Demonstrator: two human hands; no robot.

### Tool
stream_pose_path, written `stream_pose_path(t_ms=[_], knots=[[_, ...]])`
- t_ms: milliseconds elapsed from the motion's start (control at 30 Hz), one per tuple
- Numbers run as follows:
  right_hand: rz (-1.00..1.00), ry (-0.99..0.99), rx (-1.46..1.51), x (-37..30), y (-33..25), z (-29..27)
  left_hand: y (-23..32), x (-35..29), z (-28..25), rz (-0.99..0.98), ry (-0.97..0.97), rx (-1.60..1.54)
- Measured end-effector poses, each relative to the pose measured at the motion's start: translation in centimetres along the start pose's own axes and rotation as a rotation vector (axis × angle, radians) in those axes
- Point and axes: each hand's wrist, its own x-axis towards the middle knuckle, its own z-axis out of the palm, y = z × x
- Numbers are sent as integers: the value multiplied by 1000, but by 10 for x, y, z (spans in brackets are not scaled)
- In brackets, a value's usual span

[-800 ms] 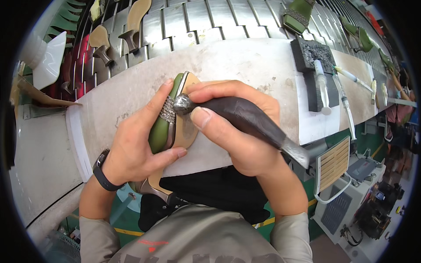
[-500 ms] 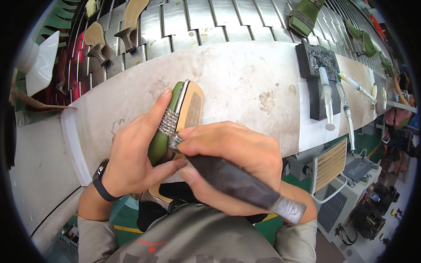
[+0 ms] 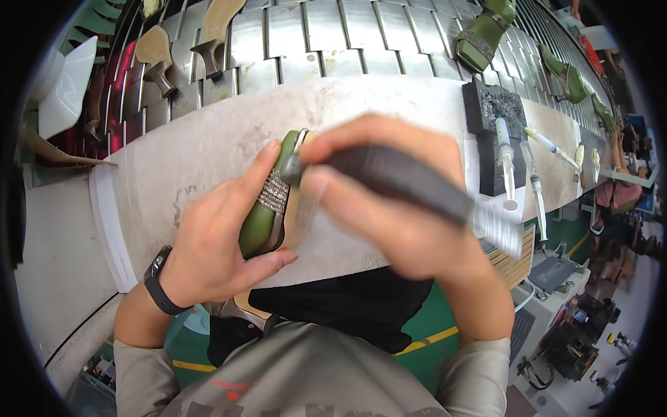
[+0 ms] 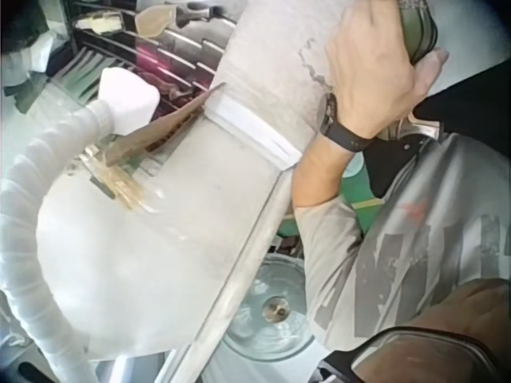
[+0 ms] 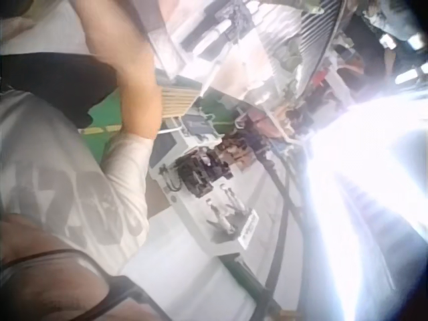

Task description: The person assembles high-heeled shoes by taking lasted shoes and soles from a conveyor, applying glue with a syringe, pressing the soles onto the shoes by hand, and hammering along the edges with a hammer.

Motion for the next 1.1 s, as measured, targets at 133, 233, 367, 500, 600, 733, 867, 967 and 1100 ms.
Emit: stream_pose_path(t_ms=[133,233,367,500,600,733,867,967,1100], knots=[[-374,-43,-280,-26,0,22,1,-6,-2,-7,14,5],[-451,-46,-452,-45,-1,33,0,-7,-3,-11,3,-11],[-513,52,-550,-70,11,68,-8,-13,-11,36,-25,-111],[-474,147,-518,-87,19,98,-11,-18,-11,-12,0,-199],[-373,158,-351,-100,27,113,-8,-19,-5,-38,61,-144],[-221,190,-53,-111,32,131,-8,-16,-1,-3,97,-88],[-289,154,28,-111,41,132,-4,-21,-3,-98,100,-120],[-421,129,-126,-106,44,125,-12,-25,-6,-44,155,-148],[-463,106,-141,-115,57,127,-21,-31,-4,-11,113,-112]])
